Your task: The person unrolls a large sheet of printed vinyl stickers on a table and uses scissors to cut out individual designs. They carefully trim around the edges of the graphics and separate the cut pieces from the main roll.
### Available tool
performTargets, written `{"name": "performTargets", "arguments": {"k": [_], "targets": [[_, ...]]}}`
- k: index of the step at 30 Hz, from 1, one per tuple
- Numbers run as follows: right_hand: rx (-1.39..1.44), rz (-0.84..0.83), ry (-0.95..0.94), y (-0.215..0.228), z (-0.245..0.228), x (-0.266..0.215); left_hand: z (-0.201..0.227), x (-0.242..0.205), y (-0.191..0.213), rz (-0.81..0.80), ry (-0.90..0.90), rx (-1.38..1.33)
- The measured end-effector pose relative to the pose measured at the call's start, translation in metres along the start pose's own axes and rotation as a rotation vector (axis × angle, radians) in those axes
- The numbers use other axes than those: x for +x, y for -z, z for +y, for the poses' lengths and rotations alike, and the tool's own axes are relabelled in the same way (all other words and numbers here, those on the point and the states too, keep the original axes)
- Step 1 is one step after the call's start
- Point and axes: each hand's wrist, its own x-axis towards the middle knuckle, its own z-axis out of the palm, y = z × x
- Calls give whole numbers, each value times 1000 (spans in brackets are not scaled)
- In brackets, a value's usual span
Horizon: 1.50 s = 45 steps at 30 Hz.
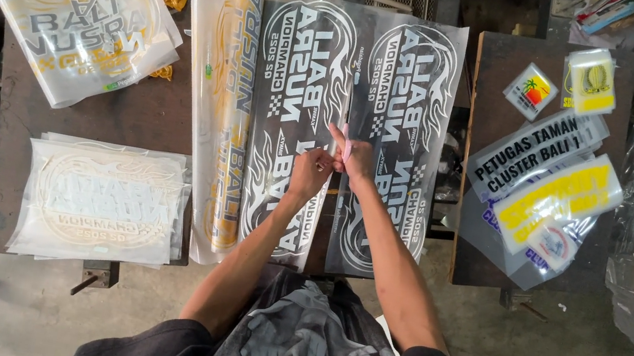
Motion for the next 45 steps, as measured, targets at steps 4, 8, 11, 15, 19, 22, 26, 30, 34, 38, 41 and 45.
{"name": "performTargets", "arguments": {"k": [4,8,11,15,19,22,26,30,34,38,41,45], "targets": [[-9,4,10,-2,4,8,-1,1,2,4,-3,-12],[-6,3,15,-3,2,8,-3,2,4,-2,-14,-11],[17,6,1,-2,-7,7,3,1,6,-5,-13,-20],[-27,6,1,1,-21,3,8,-2,7,-6,-16,-25],[-81,3,10,2,-22,3,6,0,8,-9,-11,-31],[-71,11,17,3,-28,3,3,2,5,-2,-7,-25],[-52,17,8,1,-32,8,-5,3,2,-16,4,-42],[-105,16,25,1,-36,9,-2,3,3,-18,6,-68],[-93,32,24,-3,-33,13,-3,3,3,-21,8,-63],[-61,40,22,-7,-31,23,-3,3,4,-16,-9,-63],[-67,38,32,-8,-26,34,0,1,5,-17,-8,-69],[-96,30,44,-8,-35,33,-4,3,3,-12,-13,-57]]}}
